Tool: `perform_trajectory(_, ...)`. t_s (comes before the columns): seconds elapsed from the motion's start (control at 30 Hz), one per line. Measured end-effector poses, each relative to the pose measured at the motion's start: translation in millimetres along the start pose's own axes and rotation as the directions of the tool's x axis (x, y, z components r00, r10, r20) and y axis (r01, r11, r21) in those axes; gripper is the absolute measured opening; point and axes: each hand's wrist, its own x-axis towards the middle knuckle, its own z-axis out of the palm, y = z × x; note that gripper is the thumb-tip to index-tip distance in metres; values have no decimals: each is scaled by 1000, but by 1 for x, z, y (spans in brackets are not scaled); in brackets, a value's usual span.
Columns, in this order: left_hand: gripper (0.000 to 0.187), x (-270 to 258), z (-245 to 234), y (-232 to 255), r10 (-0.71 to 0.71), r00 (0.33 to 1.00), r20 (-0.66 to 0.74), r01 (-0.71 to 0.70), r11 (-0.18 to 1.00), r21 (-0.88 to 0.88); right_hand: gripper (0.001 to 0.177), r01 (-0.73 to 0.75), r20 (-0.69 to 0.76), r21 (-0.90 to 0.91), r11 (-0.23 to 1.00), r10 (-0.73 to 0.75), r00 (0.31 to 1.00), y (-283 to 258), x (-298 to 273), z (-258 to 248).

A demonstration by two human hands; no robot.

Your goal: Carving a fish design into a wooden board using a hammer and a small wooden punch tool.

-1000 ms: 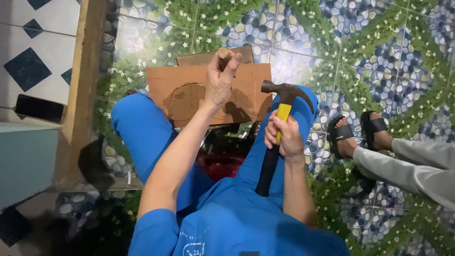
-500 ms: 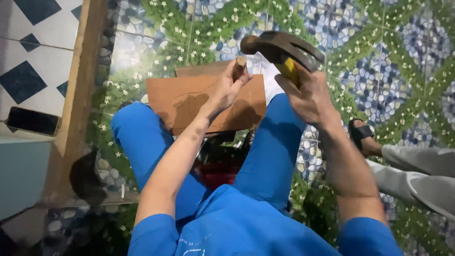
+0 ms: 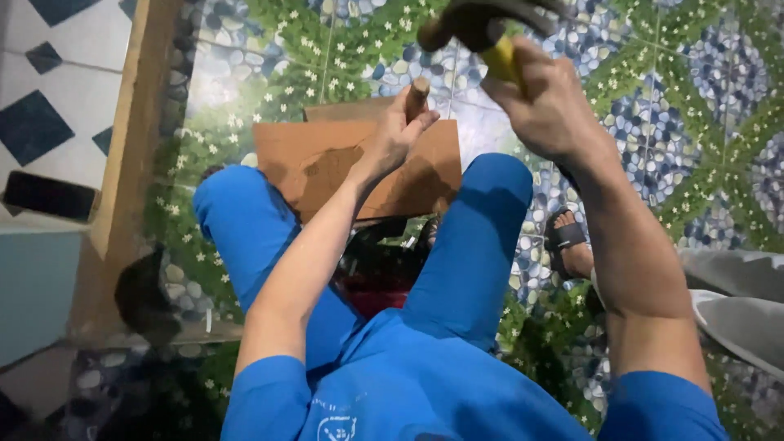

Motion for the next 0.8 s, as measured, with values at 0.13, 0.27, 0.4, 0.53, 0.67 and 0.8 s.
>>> perform_trajectory(0.13,13,8,-4,-9,-23,1000,-9,23,998,58,30,-471,188,12,882,461,867,-30,10,0)
perform_trajectory(0.27,15,6,-15,-15,33,991,-132,-39,998,-49,21,-106,49,301,948,96,994,22,-16,10)
perform_trajectory(0.4,24,23,-41,-15,61,949,-310,-85,994,-66,10,-197,102,845,497,212,972,55,-41,45)
perform_trajectory(0.53,29,11,-55,-30,-80,962,-263,145,960,239,19,-221,178,942,254,181,967,127,-42,122)
perform_trajectory(0.67,47,3,-48,-102,-215,915,-343,404,508,761,15,-190,173,977,100,159,972,169,-43,169)
perform_trajectory(0.8,40,9,-62,-182,-172,920,-352,392,382,837,16,-136,127,988,72,109,986,160,-48,170)
